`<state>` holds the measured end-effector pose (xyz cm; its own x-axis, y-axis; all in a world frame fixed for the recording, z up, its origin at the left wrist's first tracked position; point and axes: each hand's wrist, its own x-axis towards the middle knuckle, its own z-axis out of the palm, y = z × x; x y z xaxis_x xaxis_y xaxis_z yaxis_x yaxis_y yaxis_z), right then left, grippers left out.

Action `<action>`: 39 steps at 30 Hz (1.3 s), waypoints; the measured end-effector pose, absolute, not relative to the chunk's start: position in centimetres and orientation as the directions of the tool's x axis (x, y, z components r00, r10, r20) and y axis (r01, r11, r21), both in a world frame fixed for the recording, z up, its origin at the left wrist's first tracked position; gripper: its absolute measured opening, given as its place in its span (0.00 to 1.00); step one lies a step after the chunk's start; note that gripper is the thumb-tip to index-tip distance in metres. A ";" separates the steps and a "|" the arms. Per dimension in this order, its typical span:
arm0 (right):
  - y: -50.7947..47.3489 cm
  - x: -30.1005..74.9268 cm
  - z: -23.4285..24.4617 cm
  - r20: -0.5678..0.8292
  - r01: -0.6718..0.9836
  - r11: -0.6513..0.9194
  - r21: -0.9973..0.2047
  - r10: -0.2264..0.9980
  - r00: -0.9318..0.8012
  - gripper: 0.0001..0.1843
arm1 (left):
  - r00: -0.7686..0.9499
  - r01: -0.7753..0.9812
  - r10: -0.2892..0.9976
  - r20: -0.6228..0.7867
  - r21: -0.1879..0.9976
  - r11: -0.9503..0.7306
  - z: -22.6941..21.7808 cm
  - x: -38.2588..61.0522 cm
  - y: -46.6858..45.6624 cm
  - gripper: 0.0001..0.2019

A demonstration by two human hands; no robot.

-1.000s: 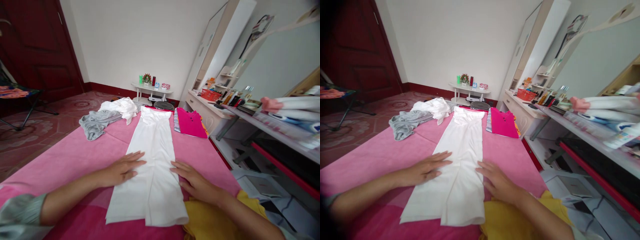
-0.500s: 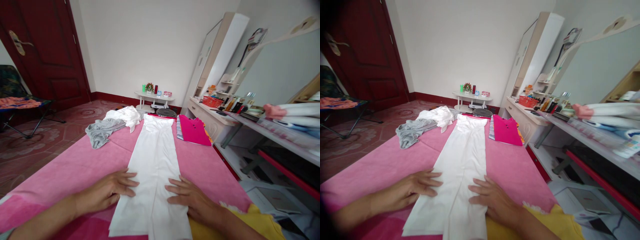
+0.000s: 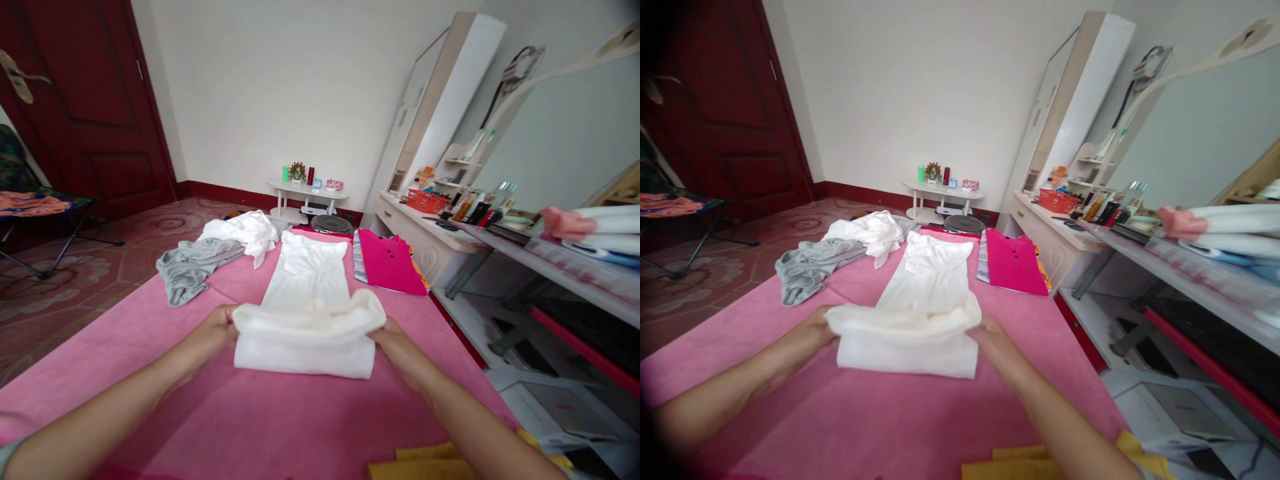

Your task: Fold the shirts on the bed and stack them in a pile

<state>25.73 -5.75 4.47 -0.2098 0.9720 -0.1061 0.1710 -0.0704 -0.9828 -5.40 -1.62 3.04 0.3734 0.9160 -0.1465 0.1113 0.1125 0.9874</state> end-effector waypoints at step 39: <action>-7.0 26.0 1.4 0.083 0.850 0.489 -0.195 0.872 -0.482 0.21 | 0.677 0.620 0.693 0.249 0.315 -0.719 -0.7 -5.8 -1.8 0.20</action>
<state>25.99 -7.04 1.41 -0.4822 0.8722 0.0826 0.8504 0.4886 -0.1950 -5.83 -1.80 -0.71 0.6767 0.6928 0.2491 0.6199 -0.7187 0.3148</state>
